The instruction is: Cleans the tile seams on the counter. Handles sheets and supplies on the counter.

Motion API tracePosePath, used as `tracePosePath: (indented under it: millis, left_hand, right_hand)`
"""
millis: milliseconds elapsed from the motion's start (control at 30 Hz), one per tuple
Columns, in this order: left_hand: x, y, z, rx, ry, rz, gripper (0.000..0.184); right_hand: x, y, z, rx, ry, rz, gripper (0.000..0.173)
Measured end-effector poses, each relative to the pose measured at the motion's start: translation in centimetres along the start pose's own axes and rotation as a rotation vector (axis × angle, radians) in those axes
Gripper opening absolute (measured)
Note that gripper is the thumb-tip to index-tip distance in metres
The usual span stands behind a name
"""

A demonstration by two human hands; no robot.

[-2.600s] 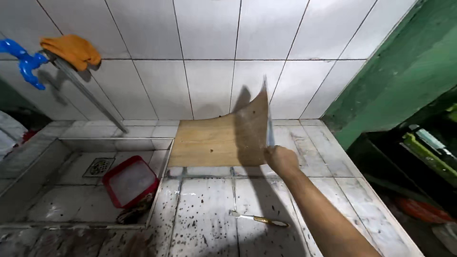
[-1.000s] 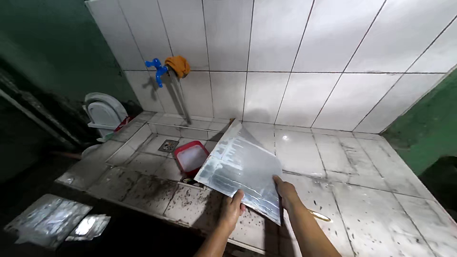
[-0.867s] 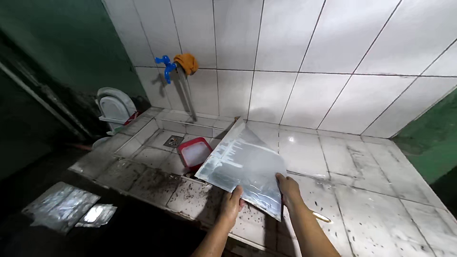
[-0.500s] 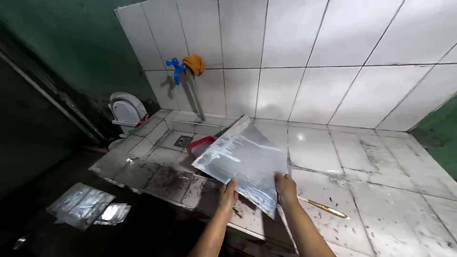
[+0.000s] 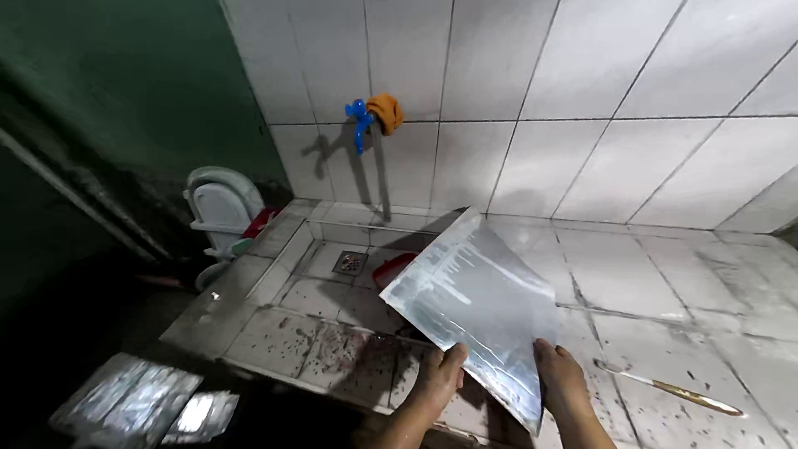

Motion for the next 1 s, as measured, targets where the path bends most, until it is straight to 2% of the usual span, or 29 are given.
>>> tracePosePath:
  millis: [167,333,400,467,600,833,1000]
  left_hand:
    - [1.4,-1.4,2.5,0.063,0.055,0.194,0.024]
    - [2.6,-3.0,4.1,0.091,0.054,0.220,0.028]
    - [2.6,-2.8,4.0,0.103,0.070,0.228,0.026]
    - [2.3,-1.8,3.9,0.093,0.099,0.186,0.023]
    - [2.1,-0.6,4.0,0.063,0.068,0.103,0.029]
    - [2.8,-0.8,6.9,-0.042,0.056,0.029,0.024]
    - [2.6,0.2,9.9,-0.107,0.092,-0.011,0.024]
  right_hand:
    - [-0.3,-0.1,-0.9,-0.134,-0.006,-0.075,0.043]
    - [2.4,-1.9,0.3,0.056,0.078,-0.151,0.033]
    - [3.3,-2.1,0.8,0.142,0.095,-0.236,0.041]
    - [3.3,-1.3,0.4,0.170,0.074,-0.269,0.049]
    - [2.7,-0.7,-1.0,0.076,-0.015,-0.203,0.057]
    - [0.2,0.5,-3.2,0.164,-0.062,-0.099,0.045]
    - [-2.4,1.1,-5.2,0.095,-0.082,-0.101,0.045]
Point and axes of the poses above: each hand's wrist, its own x-axis towards the middle knuckle, its own z-axis out of the back of the hand, y = z × x, the point moved 1 cm from there along x, towards the middle knuckle, and after that the axes turned 5 degrees about y, right-handed, at the moved point
